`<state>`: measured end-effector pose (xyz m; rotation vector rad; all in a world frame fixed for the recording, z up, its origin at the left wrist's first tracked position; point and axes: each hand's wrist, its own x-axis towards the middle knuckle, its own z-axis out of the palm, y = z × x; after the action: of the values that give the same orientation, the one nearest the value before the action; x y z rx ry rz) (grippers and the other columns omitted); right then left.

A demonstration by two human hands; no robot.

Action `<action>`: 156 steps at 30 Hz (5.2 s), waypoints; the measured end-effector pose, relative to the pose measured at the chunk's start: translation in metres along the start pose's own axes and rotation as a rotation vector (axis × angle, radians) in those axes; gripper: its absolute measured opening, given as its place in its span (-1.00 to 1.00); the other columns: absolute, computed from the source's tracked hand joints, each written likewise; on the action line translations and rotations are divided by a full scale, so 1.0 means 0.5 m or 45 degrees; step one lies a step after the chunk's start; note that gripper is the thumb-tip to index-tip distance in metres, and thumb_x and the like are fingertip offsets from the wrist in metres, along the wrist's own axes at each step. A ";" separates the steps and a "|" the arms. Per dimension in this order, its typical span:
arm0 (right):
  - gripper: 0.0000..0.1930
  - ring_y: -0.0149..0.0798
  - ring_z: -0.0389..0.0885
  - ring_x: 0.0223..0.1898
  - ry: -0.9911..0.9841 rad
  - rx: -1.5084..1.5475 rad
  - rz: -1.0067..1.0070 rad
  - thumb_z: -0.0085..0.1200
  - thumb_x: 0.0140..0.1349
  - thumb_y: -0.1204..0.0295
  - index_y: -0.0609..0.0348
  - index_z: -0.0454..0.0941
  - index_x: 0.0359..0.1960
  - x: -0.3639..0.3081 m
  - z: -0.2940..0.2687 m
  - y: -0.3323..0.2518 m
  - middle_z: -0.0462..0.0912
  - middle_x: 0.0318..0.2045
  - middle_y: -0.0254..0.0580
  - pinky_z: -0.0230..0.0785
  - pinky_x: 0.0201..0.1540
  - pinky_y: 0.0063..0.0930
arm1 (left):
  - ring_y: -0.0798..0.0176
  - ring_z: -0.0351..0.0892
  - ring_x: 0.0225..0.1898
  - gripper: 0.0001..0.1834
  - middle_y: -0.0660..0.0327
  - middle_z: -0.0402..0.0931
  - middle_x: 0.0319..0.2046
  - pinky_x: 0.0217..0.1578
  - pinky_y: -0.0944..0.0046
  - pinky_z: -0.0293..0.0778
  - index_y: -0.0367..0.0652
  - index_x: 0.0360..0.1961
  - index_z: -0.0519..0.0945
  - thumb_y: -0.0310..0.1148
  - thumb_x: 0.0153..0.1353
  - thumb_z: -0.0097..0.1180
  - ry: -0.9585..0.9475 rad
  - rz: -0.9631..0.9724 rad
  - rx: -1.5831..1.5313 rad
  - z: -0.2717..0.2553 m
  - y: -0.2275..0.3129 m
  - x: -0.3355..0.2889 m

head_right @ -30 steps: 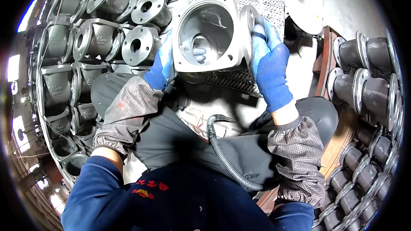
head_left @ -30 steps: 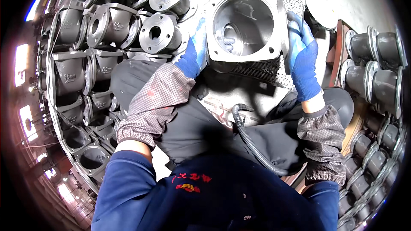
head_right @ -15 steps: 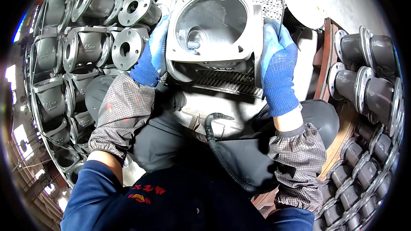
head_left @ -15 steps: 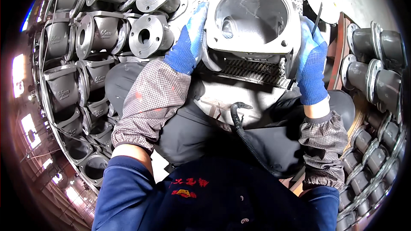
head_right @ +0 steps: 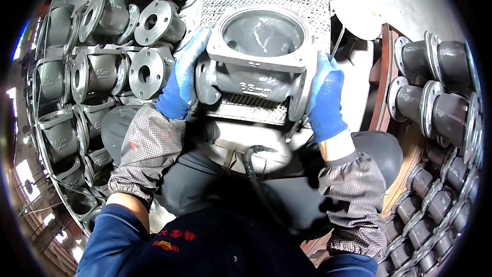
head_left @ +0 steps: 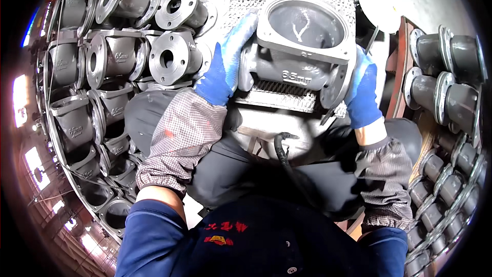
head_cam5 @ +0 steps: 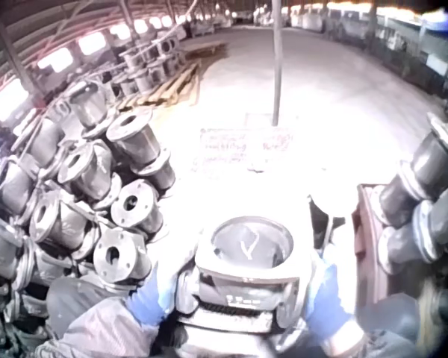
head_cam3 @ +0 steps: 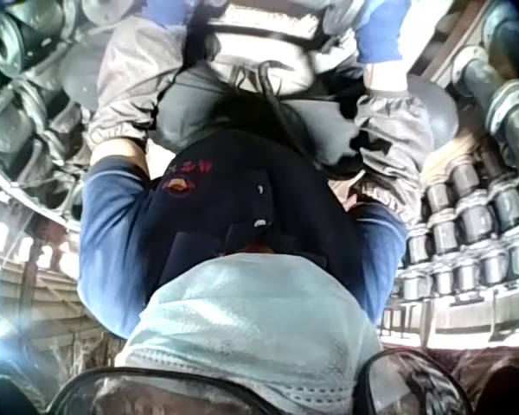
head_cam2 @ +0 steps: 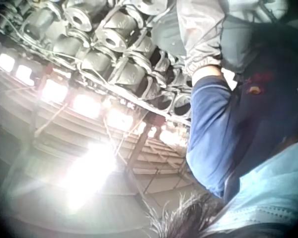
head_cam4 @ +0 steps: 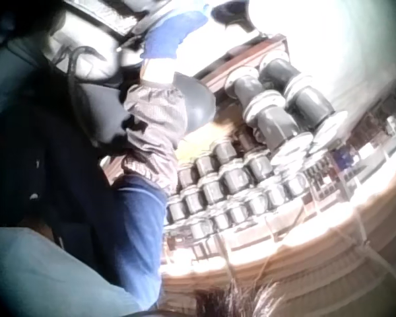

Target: The person uses a pneumatic grinding tool and a metal pick to remove debris and smooth the interior and exterior surfaces of a metal casting.

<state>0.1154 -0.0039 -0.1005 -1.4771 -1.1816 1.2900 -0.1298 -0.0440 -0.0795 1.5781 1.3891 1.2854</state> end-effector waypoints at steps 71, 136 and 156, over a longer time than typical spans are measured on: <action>-0.71 -0.36 0.57 -0.40 -0.665 -1.251 -0.830 -0.02 0.28 0.54 0.14 0.56 0.02 -0.080 -0.067 -0.211 0.68 -0.25 -0.21 0.43 -0.29 -0.50 | 0.25 0.47 0.07 -0.35 0.00 0.43 0.11 0.10 0.34 0.36 -0.32 0.20 0.36 -0.26 0.14 0.26 -0.020 -0.268 0.310 -0.080 0.149 -0.061; -0.68 -0.24 0.63 -0.33 -0.952 -1.495 -1.072 -0.04 0.16 0.61 0.24 0.52 -0.03 -0.033 -0.078 -0.278 0.64 -0.29 -0.06 0.48 -0.28 -0.49 | 0.19 0.50 0.04 -0.33 -0.04 0.46 0.05 0.07 0.32 0.39 -0.33 0.21 0.34 -0.26 0.12 0.26 -0.126 -0.329 0.496 -0.082 0.175 -0.063; -0.73 0.04 0.56 -0.12 -0.544 -0.711 -0.314 0.00 0.09 0.48 0.31 0.56 -0.17 -0.137 0.009 0.035 0.58 -0.21 0.07 0.42 -0.09 -0.31 | 0.07 0.49 0.07 -0.31 -0.17 0.37 0.13 0.06 0.24 0.41 -0.43 0.17 0.34 -0.26 0.08 0.29 0.053 -0.183 0.390 -0.107 0.141 -0.101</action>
<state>0.1111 -0.0745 -0.1031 -1.3959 -2.0669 1.1880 -0.1558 -0.1148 -0.0106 1.6191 1.7583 1.0634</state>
